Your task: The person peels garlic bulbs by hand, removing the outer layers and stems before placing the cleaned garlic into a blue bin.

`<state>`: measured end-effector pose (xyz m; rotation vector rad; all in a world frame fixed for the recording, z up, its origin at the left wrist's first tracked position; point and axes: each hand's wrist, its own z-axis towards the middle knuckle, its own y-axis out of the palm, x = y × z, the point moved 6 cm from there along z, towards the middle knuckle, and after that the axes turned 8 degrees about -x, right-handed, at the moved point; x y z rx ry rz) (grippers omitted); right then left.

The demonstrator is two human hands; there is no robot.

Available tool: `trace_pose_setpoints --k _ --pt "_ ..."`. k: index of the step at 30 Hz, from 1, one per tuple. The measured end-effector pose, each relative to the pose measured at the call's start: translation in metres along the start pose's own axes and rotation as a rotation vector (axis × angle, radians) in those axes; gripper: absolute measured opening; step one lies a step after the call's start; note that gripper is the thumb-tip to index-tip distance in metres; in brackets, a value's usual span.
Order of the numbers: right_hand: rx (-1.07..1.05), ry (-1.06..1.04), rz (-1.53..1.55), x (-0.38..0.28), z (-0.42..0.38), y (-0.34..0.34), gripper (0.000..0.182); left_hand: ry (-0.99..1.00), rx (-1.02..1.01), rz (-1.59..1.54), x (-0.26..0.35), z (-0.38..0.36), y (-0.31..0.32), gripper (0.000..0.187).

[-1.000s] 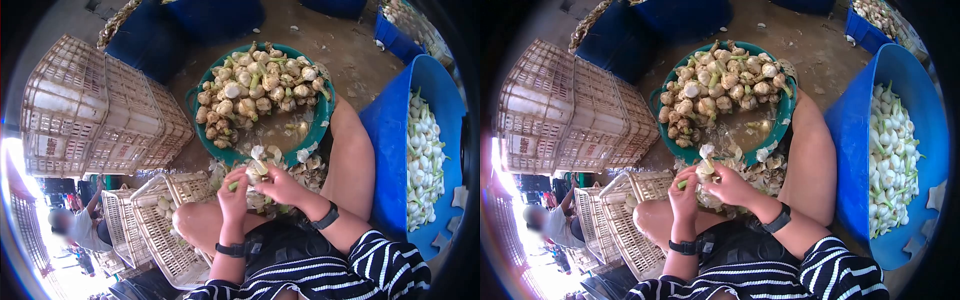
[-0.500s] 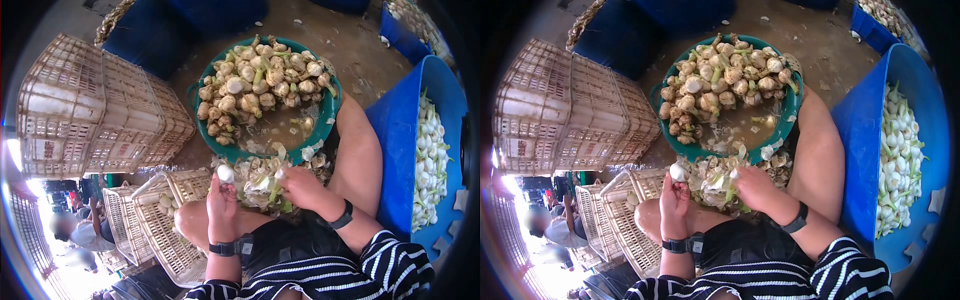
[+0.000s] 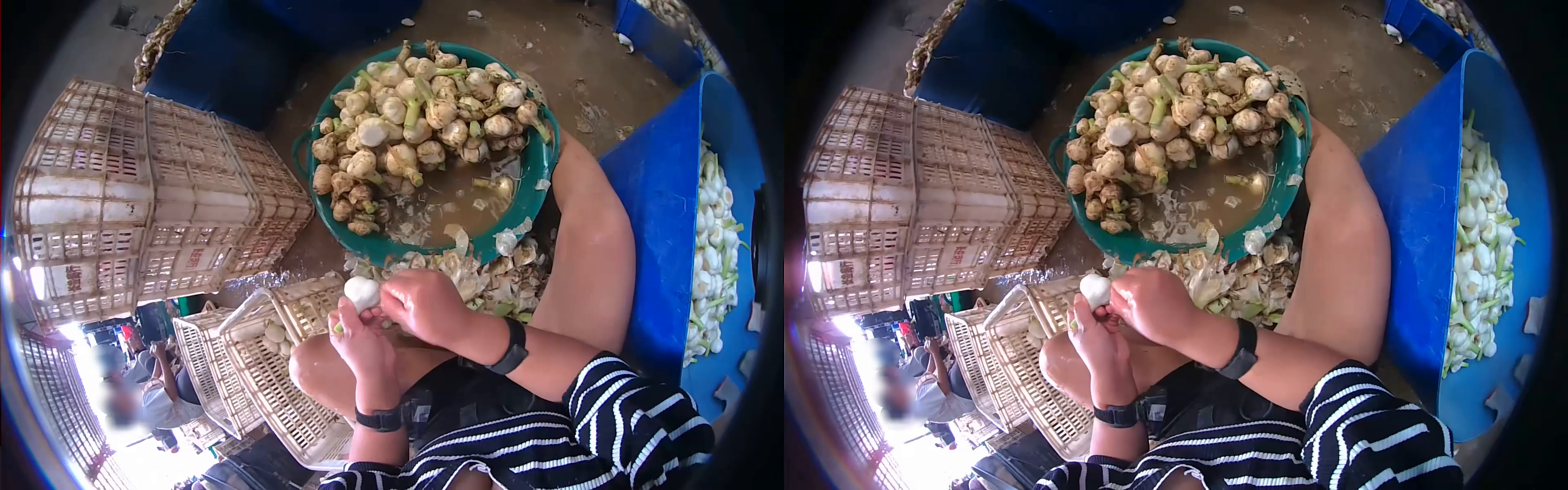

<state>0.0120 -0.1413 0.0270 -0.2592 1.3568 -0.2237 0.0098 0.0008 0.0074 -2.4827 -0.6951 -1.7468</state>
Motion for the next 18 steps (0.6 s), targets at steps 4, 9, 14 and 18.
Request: trace_pose_setpoints --k 4,9,14,18 --pt "-0.109 0.245 0.048 0.052 0.006 0.001 0.012 -0.206 -0.073 -0.283 -0.023 0.015 -0.021 0.013" --pt "-0.045 0.511 -0.660 0.124 0.014 -0.061 0.034 -0.098 -0.128 -0.827 0.046 0.009 -0.121 0.046" --pt "-0.313 0.967 -0.922 0.266 0.020 -0.092 0.035 0.000 -0.377 -0.674 0.074 0.018 -0.139 0.039" --pt "-0.682 0.731 -0.662 0.280 0.022 -0.037 0.029 -0.001 0.095 -0.086 0.016 0.013 -0.036 0.024"
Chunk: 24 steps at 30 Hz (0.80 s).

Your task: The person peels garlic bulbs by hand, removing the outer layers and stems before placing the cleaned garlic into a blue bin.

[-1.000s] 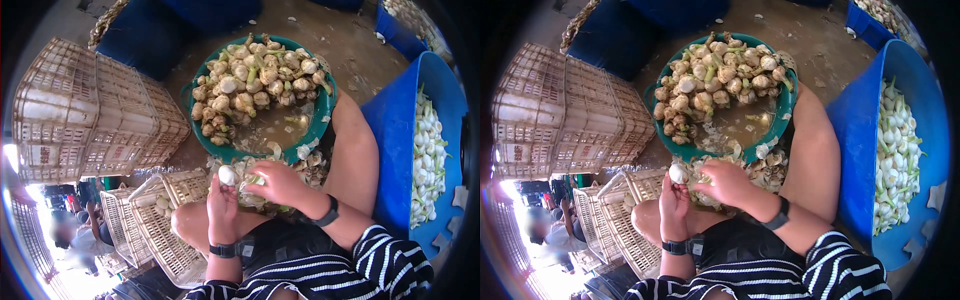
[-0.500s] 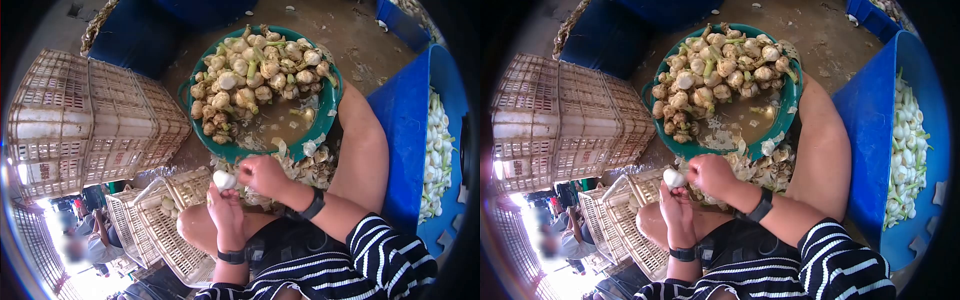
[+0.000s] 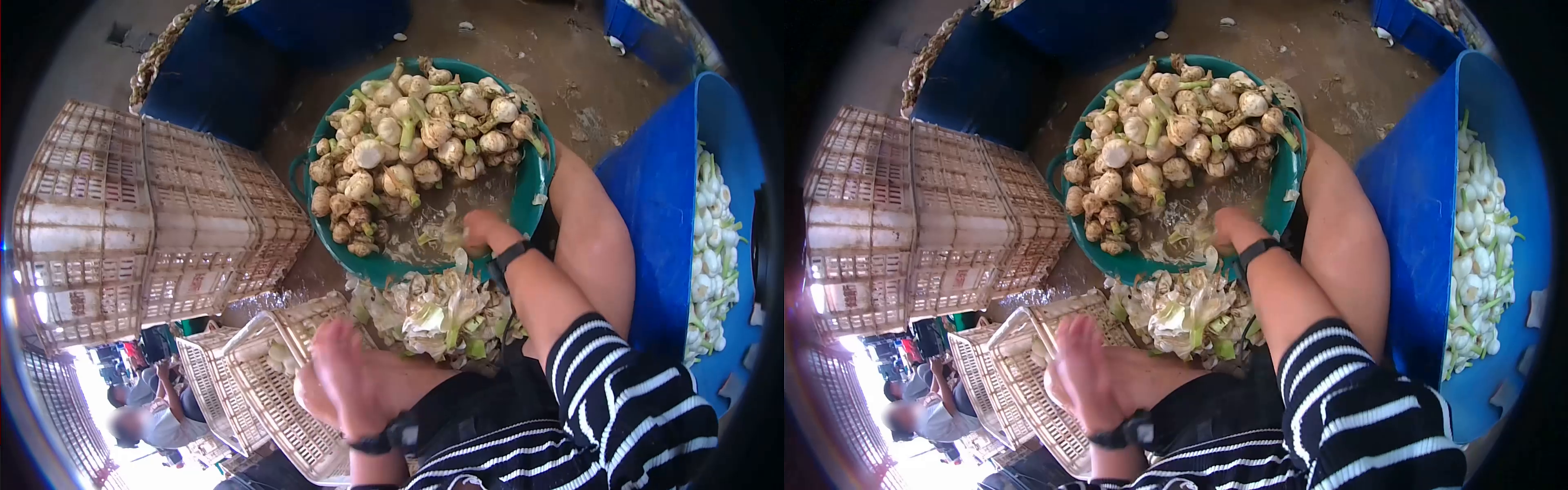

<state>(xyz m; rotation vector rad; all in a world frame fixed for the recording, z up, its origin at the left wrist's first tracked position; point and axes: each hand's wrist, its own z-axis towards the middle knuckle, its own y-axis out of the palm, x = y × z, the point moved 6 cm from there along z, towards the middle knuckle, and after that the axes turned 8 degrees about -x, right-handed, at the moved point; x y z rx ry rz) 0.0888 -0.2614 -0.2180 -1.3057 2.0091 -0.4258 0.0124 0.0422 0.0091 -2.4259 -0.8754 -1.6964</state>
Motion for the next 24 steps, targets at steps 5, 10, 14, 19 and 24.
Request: trace_pose_setpoints --k 5,10,14,19,24 --pt "0.036 -0.205 0.395 -0.064 -0.064 -0.010 0.042 -0.327 -0.324 0.426 -0.115 0.022 0.054 0.046" --pt "0.174 -0.093 0.360 -0.062 0.027 0.031 0.056 -0.177 -0.358 0.319 -0.092 0.008 0.066 0.036" --pt "-0.133 -0.260 0.282 -0.101 0.050 0.038 0.050 -0.215 -0.330 0.225 -0.080 0.013 0.053 0.023" --pt "0.054 -0.156 0.048 -0.102 0.051 0.010 0.060 -0.193 -0.221 0.222 -0.075 0.030 0.039 0.016" --pt "-0.233 -0.342 0.110 -0.106 0.069 0.043 0.052 -0.270 -0.233 0.191 -0.090 0.040 0.046 0.013"
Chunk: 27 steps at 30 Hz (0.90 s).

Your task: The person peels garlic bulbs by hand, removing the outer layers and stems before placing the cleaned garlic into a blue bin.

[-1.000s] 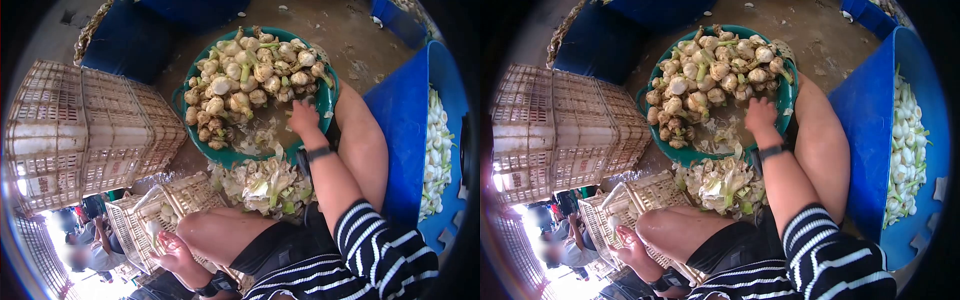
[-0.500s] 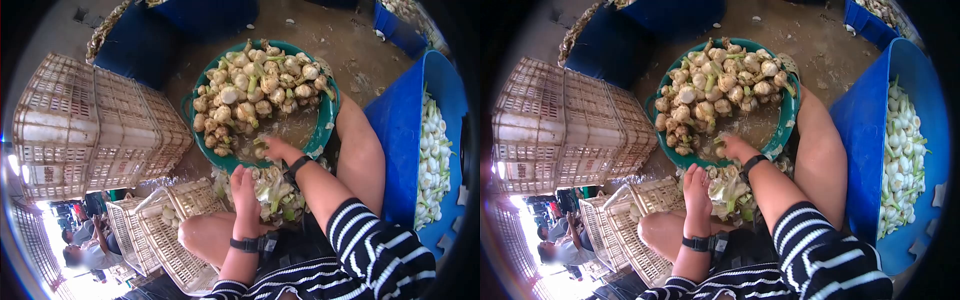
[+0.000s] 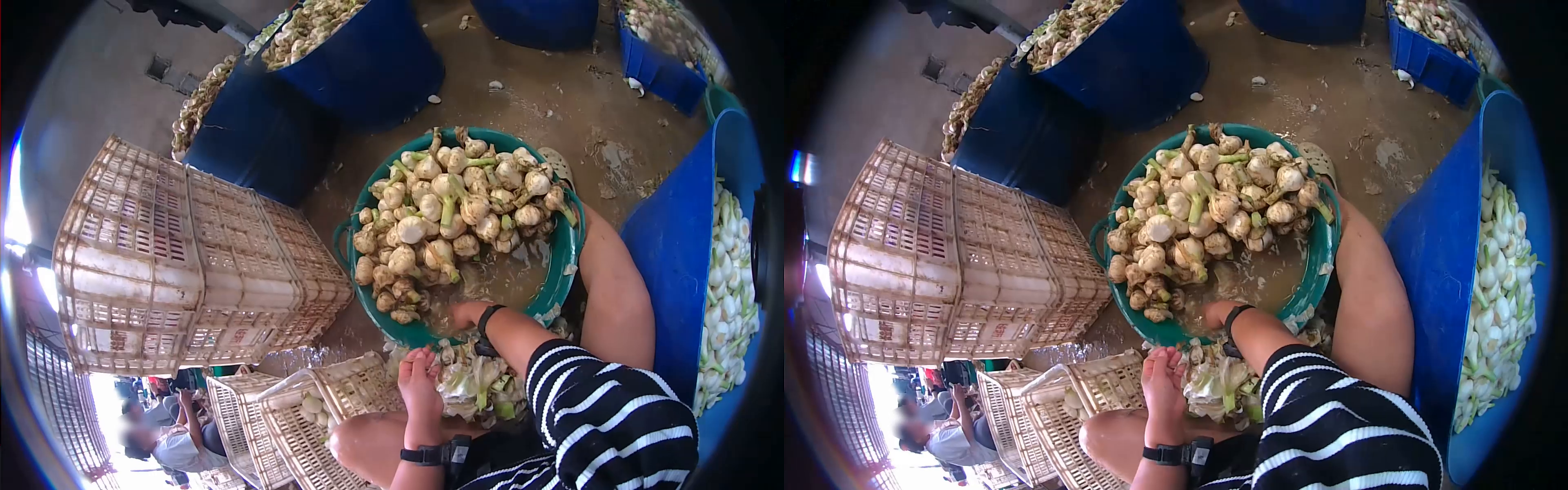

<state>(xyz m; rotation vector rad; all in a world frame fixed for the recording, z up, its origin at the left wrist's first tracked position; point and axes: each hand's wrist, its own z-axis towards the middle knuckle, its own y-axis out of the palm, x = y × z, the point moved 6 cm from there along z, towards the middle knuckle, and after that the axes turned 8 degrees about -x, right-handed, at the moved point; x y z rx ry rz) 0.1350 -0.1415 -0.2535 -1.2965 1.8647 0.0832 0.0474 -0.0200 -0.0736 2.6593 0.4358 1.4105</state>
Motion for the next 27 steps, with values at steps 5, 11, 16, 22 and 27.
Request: trace_pose_setpoints --k 5,11,16,22,27 --pt "0.275 -0.095 0.304 -0.068 -0.091 -0.026 0.051 0.099 0.028 0.118 -0.005 0.012 -0.006 0.029" --pt "0.646 -0.310 0.231 -0.129 -0.196 -0.012 0.060 0.031 -0.198 0.218 0.012 -0.006 0.013 0.043" --pt "0.676 -0.259 0.178 -0.135 -0.243 -0.012 0.064 0.074 -0.271 0.190 0.019 -0.038 0.032 0.043" --pt "0.757 -0.312 0.285 -0.121 -0.255 -0.004 0.069 0.137 -0.277 0.198 0.009 -0.046 0.037 0.042" --pt "0.772 -0.368 0.343 -0.114 -0.262 -0.007 0.078 -0.019 -0.374 0.097 -0.009 -0.053 0.034 0.015"
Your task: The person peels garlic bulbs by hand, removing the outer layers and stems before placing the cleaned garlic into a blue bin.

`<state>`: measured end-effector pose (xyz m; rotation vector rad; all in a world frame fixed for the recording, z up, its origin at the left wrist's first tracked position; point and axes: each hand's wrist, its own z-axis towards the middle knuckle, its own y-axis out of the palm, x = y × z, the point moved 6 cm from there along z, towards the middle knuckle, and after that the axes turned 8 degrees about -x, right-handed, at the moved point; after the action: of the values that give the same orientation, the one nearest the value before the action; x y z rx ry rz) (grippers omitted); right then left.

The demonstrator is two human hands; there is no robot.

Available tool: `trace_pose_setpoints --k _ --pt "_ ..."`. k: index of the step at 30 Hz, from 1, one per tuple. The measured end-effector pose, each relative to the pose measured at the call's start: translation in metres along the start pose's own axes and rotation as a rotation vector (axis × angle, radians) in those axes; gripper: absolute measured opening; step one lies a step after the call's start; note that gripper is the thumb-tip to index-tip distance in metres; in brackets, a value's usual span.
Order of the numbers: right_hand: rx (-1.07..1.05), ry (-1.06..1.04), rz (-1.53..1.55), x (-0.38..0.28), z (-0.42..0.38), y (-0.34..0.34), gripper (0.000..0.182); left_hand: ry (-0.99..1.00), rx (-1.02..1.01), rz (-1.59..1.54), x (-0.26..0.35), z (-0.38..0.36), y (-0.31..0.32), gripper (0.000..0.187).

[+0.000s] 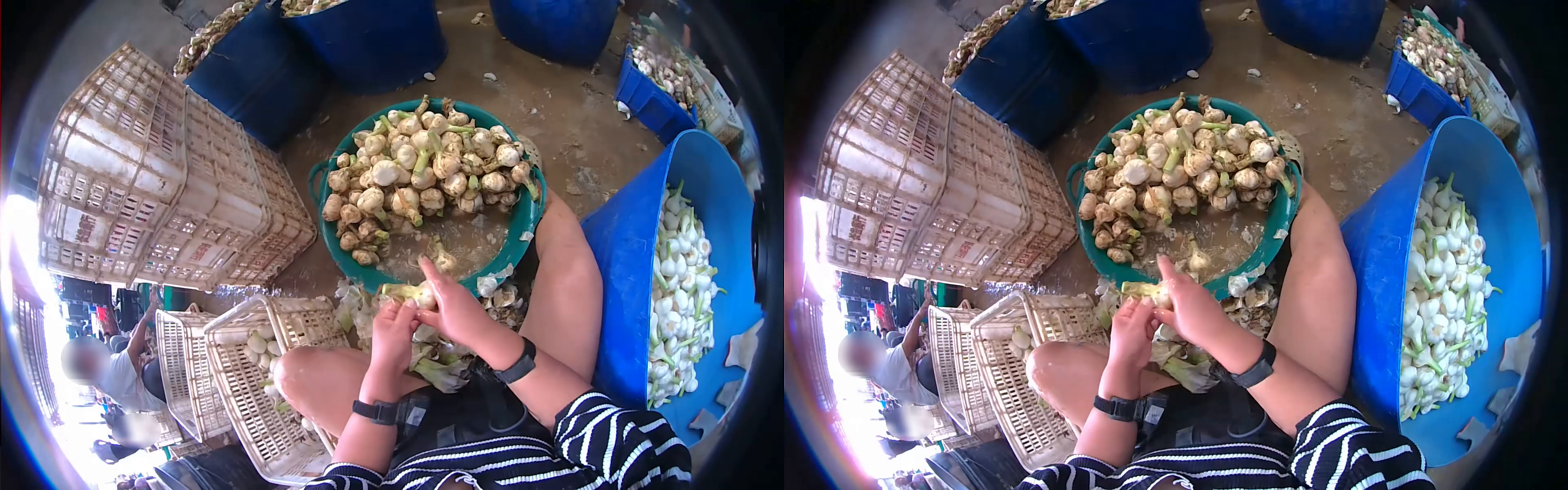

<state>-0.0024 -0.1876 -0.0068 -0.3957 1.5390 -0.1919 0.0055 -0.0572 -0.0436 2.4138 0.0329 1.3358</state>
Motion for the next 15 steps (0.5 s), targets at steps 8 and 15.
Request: trace_pose_setpoints --k 8,15 --pt "-0.427 0.349 1.376 0.027 0.001 0.039 0.063 0.133 0.045 0.010 0.023 -0.012 0.014 0.017" --pt "0.160 0.136 0.424 0.026 -0.001 0.021 0.048 0.285 0.325 0.517 0.023 -0.008 -0.016 0.019"
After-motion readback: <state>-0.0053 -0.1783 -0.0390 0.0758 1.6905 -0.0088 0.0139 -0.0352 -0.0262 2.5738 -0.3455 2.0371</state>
